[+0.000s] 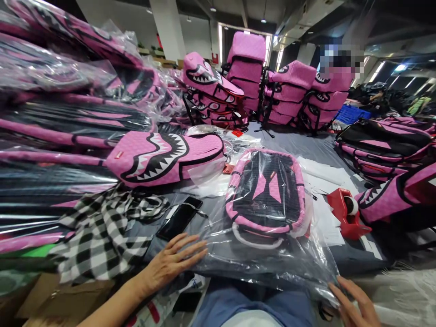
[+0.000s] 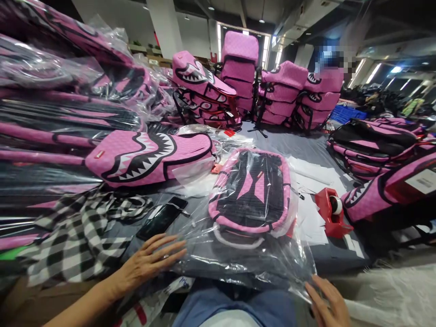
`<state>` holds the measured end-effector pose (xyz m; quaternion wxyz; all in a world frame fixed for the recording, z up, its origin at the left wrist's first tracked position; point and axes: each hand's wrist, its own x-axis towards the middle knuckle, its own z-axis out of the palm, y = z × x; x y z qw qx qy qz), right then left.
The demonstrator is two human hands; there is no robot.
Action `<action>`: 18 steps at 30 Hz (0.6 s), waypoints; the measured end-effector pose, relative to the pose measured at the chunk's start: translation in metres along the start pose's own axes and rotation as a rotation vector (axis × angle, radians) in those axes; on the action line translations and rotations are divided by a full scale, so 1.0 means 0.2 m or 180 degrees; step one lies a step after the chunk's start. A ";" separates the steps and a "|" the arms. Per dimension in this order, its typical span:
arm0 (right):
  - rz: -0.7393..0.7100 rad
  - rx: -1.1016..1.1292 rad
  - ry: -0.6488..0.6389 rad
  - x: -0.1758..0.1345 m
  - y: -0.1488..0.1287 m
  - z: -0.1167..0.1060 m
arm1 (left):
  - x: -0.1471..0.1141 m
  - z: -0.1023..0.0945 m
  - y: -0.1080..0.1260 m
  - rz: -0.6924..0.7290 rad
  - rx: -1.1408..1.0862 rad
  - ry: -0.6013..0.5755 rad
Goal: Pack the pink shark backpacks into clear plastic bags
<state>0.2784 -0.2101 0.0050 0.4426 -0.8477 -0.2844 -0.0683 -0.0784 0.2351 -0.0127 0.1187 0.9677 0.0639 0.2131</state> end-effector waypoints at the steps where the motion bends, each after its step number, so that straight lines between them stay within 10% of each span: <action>1: -0.0074 0.0040 -0.0116 0.02 -0.01 -0.02 | 0.02 0.00 0.01 -0.0063 -0.0204 0.0020; 5: -0.0091 0.0396 -0.0547 0.15 -0.03 -0.06 | 0.12 -0.02 0.05 -0.1218 -0.1526 0.0237; 13: 0.0725 0.1169 0.1346 0.33 -0.23 0.31 | 0.35 -0.04 0.16 -0.2511 -0.2583 0.1016; 18: 0.1030 0.0927 0.0822 0.42 -0.25 0.38 | 0.53 0.05 0.12 -0.3111 -0.2993 0.0891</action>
